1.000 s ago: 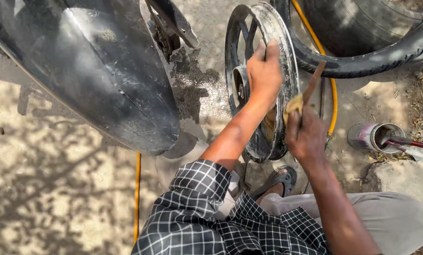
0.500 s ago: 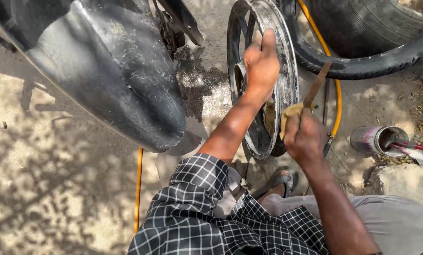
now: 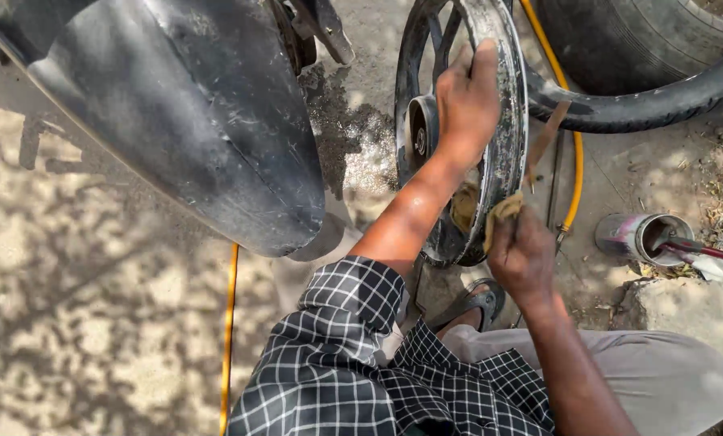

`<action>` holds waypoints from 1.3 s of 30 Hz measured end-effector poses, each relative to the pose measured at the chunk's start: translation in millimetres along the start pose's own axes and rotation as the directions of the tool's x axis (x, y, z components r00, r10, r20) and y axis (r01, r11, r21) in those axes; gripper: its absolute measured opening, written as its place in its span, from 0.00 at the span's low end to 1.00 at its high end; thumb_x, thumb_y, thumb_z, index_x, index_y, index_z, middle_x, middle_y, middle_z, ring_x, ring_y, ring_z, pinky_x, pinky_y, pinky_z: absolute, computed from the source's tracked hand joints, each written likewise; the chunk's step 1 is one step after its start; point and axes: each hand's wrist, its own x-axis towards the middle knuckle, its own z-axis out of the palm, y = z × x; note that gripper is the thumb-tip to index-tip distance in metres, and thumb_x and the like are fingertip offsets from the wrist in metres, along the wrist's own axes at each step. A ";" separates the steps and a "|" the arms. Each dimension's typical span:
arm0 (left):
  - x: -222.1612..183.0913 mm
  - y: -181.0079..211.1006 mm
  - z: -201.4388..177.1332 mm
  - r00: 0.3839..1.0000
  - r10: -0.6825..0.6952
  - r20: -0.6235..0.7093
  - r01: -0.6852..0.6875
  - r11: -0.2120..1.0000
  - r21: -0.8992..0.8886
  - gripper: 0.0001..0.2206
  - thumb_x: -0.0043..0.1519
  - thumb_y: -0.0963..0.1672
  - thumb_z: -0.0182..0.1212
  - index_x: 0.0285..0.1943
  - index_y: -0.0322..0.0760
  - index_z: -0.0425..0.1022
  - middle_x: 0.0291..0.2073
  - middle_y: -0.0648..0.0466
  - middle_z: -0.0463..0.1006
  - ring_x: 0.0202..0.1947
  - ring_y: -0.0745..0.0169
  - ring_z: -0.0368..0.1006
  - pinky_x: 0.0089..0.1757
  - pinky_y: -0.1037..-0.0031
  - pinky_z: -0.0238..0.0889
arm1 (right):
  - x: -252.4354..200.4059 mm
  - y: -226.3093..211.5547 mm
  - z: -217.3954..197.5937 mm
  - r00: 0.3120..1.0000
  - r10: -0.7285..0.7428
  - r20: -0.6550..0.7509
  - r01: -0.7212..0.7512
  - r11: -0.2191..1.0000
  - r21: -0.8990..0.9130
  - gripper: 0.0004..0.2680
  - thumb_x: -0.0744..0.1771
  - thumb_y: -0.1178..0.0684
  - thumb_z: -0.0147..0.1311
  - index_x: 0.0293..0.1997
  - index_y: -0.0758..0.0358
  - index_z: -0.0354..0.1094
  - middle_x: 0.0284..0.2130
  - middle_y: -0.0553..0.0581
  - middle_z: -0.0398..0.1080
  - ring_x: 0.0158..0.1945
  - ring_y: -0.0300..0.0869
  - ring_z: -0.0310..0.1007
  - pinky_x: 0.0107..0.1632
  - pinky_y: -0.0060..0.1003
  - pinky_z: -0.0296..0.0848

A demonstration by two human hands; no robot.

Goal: Repairing and polishing a motorcycle wheel rim using a file and sandpaper.

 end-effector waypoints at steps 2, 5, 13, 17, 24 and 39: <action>1.5 1.6 2.3 0.990 -0.134 0.048 0.137 0.988 -0.066 0.32 0.72 0.54 0.52 0.70 0.17 0.68 0.53 0.24 0.76 0.57 0.35 0.73 0.57 0.64 0.63 | -37.7 16.6 17.4 1.000 0.019 -0.007 -0.019 1.000 -0.008 0.05 0.73 0.55 0.46 0.42 0.64 0.64 0.29 0.64 0.68 0.29 0.57 0.72 0.33 0.49 0.70; 0.6 -5.1 3.3 0.987 -0.139 0.082 0.146 0.987 -0.074 0.35 0.72 0.56 0.52 0.73 0.17 0.63 0.57 0.22 0.71 0.61 0.32 0.69 0.61 0.61 0.61 | -61.8 29.4 28.4 0.997 0.075 -0.013 -0.075 0.997 0.023 0.05 0.72 0.56 0.46 0.40 0.65 0.64 0.28 0.65 0.68 0.30 0.59 0.71 0.32 0.50 0.68; -52.5 43.0 -24.3 0.991 -0.137 0.012 0.131 0.966 0.221 0.38 0.68 0.62 0.42 0.74 0.30 0.65 0.64 0.34 0.65 0.65 0.40 0.61 0.62 0.56 0.54 | 14.8 2.4 4.1 0.998 0.055 0.001 -0.055 0.998 0.032 0.05 0.72 0.57 0.45 0.39 0.67 0.63 0.27 0.68 0.66 0.30 0.63 0.69 0.33 0.54 0.65; -50.8 48.5 -23.5 0.985 -0.130 0.113 0.120 0.988 0.094 0.33 0.70 0.60 0.44 0.62 0.28 0.73 0.55 0.39 0.76 0.60 0.48 0.69 0.60 0.61 0.61 | 91.7 -14.3 -21.0 0.982 0.131 0.138 -0.133 0.991 0.009 0.07 0.73 0.55 0.47 0.40 0.68 0.64 0.24 0.68 0.70 0.27 0.61 0.74 0.30 0.53 0.69; -23.3 13.1 -7.0 0.981 -0.133 0.144 0.168 0.950 -0.262 0.23 0.72 0.53 0.52 0.46 0.25 0.78 0.34 0.51 0.78 0.35 0.65 0.70 0.39 0.70 0.66 | 139.3 -15.6 -20.9 0.990 -0.001 0.142 0.012 0.997 -0.078 0.08 0.74 0.54 0.49 0.41 0.69 0.66 0.30 0.73 0.70 0.33 0.67 0.72 0.35 0.56 0.69; -9.4 17.3 -10.0 0.981 -0.172 0.091 0.182 0.978 -0.106 0.19 0.71 0.50 0.55 0.50 0.24 0.78 0.24 0.59 0.65 0.27 0.68 0.58 0.29 0.72 0.54 | 58.0 -16.5 1.3 0.999 0.013 -0.039 -0.008 0.993 0.122 0.05 0.74 0.57 0.42 0.47 0.66 0.64 0.27 0.63 0.71 0.28 0.57 0.75 0.33 0.49 0.70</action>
